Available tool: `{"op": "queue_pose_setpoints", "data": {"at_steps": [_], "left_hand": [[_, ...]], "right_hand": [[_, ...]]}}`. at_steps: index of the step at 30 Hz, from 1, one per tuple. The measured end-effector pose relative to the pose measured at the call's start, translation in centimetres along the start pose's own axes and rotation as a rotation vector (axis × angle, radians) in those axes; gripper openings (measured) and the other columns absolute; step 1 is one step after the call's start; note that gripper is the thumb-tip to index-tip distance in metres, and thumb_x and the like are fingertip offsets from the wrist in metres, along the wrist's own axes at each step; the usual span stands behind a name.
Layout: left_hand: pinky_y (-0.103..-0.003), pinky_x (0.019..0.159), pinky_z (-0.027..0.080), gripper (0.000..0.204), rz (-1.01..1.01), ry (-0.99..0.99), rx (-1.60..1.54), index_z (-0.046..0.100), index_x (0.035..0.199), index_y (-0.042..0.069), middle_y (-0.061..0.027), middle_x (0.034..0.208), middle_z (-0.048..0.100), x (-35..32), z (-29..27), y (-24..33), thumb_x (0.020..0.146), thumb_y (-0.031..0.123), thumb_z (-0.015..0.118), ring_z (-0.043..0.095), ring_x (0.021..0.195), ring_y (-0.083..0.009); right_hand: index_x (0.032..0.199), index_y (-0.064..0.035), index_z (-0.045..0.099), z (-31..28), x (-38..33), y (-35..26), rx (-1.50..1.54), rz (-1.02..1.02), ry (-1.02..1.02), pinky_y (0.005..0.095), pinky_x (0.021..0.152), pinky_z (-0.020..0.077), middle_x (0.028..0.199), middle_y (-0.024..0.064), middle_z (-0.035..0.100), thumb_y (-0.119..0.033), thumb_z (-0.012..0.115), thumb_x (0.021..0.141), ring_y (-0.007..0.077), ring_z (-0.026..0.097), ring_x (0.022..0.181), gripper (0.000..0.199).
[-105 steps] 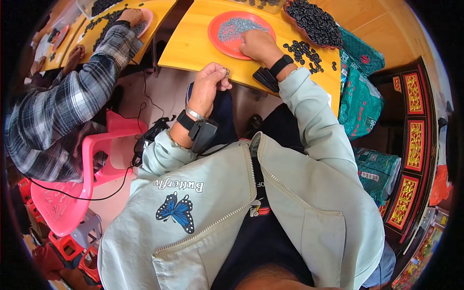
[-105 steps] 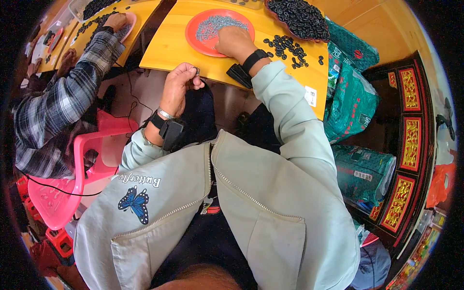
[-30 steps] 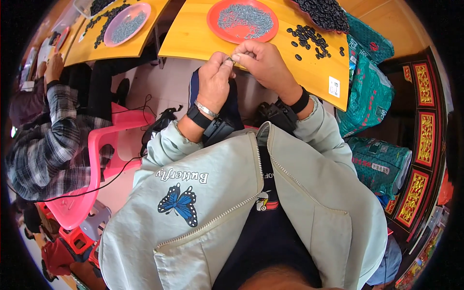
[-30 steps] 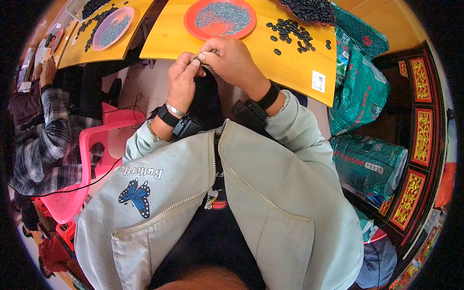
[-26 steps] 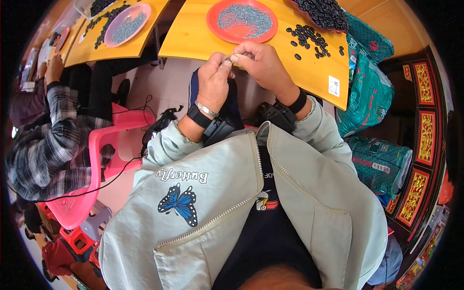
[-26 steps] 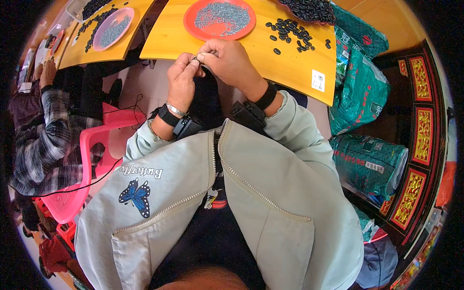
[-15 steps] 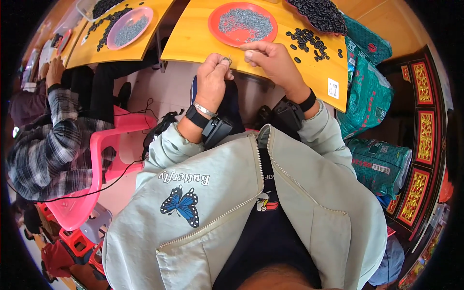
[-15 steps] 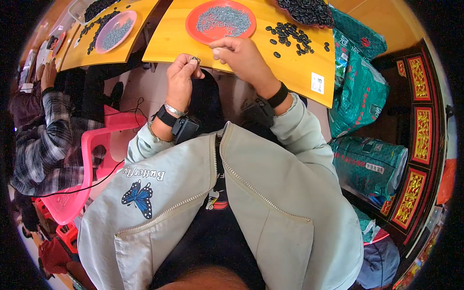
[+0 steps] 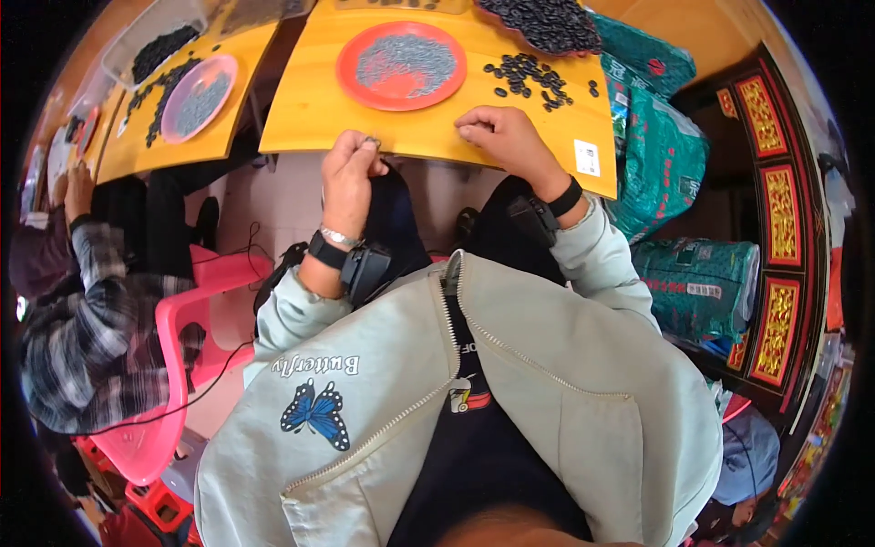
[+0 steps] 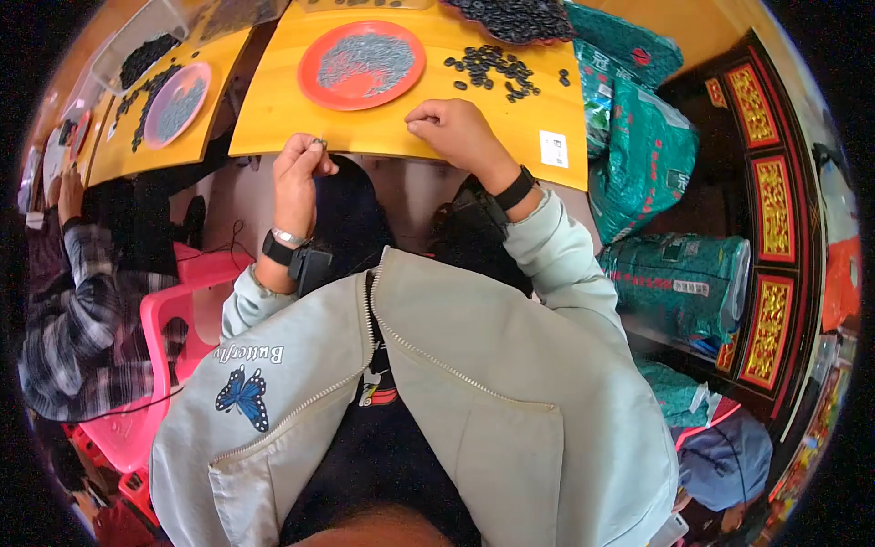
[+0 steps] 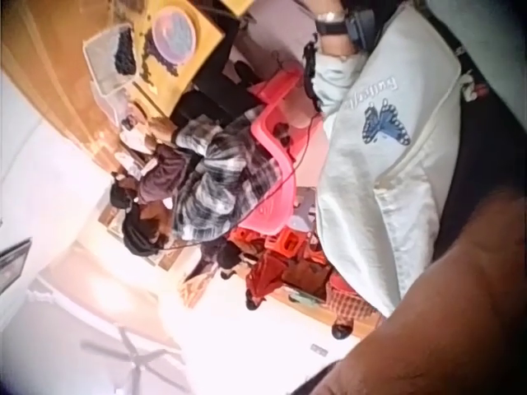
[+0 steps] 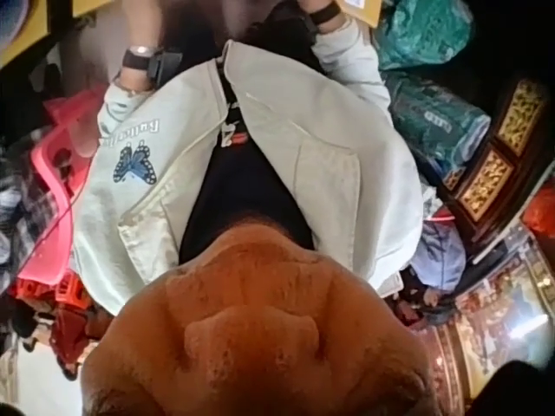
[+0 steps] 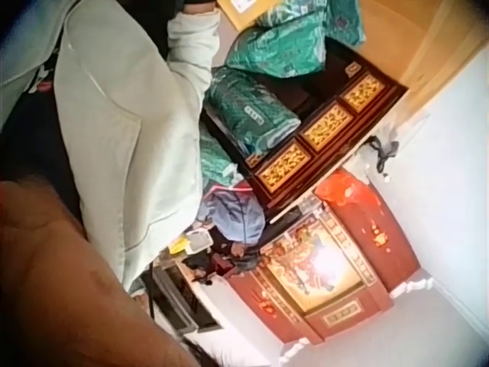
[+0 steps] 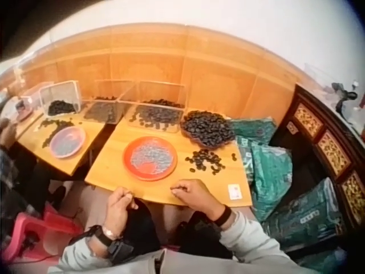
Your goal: Inspecting and sorting small black hardware components on a workstation table.
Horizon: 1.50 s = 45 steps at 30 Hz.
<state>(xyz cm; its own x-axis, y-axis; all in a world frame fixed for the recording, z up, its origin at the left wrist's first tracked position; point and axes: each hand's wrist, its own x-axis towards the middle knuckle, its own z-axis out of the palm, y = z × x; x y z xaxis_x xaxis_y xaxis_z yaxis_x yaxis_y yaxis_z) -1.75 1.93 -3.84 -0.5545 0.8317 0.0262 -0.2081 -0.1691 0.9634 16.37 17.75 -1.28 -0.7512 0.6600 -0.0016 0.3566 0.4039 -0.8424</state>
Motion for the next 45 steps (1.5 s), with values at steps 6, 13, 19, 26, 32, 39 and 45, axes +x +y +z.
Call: {"op": "queue_pose_setpoints", "data": {"at_steps": [6, 13, 19, 26, 32, 39, 45], "left_hand": [[-0.024, 0.060, 0.042, 0.012, -0.060, -0.071, -0.051, 0.050, 0.079, 0.003, -0.0007, 0.066, 0.048, -0.3, 0.5, -0.2, 0.090, 0.008, 0.048, 0.046, 0.060, -0.0099], [-0.024, 0.061, 0.043, 0.012, -0.067, -0.092, -0.073, 0.050, 0.080, 0.003, -0.0012, 0.066, 0.048, -0.2, 0.6, -0.2, 0.090, 0.008, 0.048, 0.046, 0.061, -0.0103], [-0.025, 0.063, 0.040, 0.011, -0.092, -0.073, -0.040, 0.051, 0.081, 0.002, -0.0026, 0.066, 0.048, -0.3, 0.4, -0.1, 0.090, 0.008, 0.047, 0.047, 0.062, -0.0128], [-0.024, 0.061, 0.043, 0.012, -0.083, -0.058, -0.053, 0.050, 0.079, 0.003, -0.0008, 0.065, 0.048, -0.2, 0.5, 0.2, 0.089, 0.008, 0.048, 0.046, 0.060, -0.0101], [-0.024, 0.061, 0.042, 0.012, -0.080, -0.064, -0.031, 0.050, 0.078, 0.003, -0.0004, 0.065, 0.048, -0.3, 0.5, 0.4, 0.089, 0.008, 0.048, 0.046, 0.060, -0.0096], [-0.023, 0.060, 0.042, 0.012, -0.057, -0.084, -0.032, 0.050, 0.078, 0.003, -0.0001, 0.066, 0.048, -0.3, 0.4, 0.2, 0.089, 0.007, 0.048, 0.047, 0.060, -0.0093], [-0.023, 0.060, 0.042, 0.011, -0.048, -0.094, -0.014, 0.050, 0.078, 0.002, -0.0003, 0.066, 0.049, -0.8, 0.6, 0.3, 0.088, 0.007, 0.048, 0.048, 0.060, -0.0091]], "right_hand": [[0.090, -0.0053, 0.068, -5.6, 1.0, 4.5, -0.381, -0.037, 0.340, 0.0316, 0.067, 0.0490, 0.079, 0.0101, 0.067, -0.019, 0.062, 0.078, 0.0218, 0.063, 0.073, 0.019], [0.089, -0.0101, 0.070, -8.6, 3.3, 6.1, -0.628, 0.050, 0.357, 0.0415, 0.071, 0.0495, 0.082, 0.0141, 0.066, -0.023, 0.061, 0.076, 0.0333, 0.063, 0.080, 0.020], [0.088, -0.0110, 0.070, -5.9, 4.8, 3.8, -0.780, -0.045, 0.223, 0.0419, 0.071, 0.0494, 0.082, 0.0113, 0.066, -0.024, 0.062, 0.077, 0.0321, 0.063, 0.079, 0.019], [0.082, -0.0051, 0.068, -5.0, 6.1, 5.0, -0.947, -0.069, 0.173, 0.0452, 0.071, 0.0483, 0.079, 0.0166, 0.065, -0.019, 0.057, 0.077, 0.0347, 0.062, 0.078, 0.018], [0.086, -0.0038, 0.066, -4.9, 6.2, 6.0, -0.947, -0.128, 0.223, 0.0458, 0.072, 0.0484, 0.084, 0.0185, 0.065, -0.014, 0.052, 0.078, 0.0371, 0.061, 0.079, 0.019], [0.101, -0.0050, 0.066, -5.4, 5.0, 4.3, -0.519, -0.055, 0.179, 0.0317, 0.067, 0.0500, 0.080, 0.0097, 0.066, -0.009, 0.060, 0.080, 0.0207, 0.063, 0.071, 0.023], [0.111, 0.0001, 0.060, -2.6, 2.4, -0.4, 0.517, 0.051, -0.112, 0.0195, 0.065, 0.0470, 0.083, -0.0011, 0.062, -0.009, 0.063, 0.086, 0.0042, 0.057, 0.071, 0.027]]}}
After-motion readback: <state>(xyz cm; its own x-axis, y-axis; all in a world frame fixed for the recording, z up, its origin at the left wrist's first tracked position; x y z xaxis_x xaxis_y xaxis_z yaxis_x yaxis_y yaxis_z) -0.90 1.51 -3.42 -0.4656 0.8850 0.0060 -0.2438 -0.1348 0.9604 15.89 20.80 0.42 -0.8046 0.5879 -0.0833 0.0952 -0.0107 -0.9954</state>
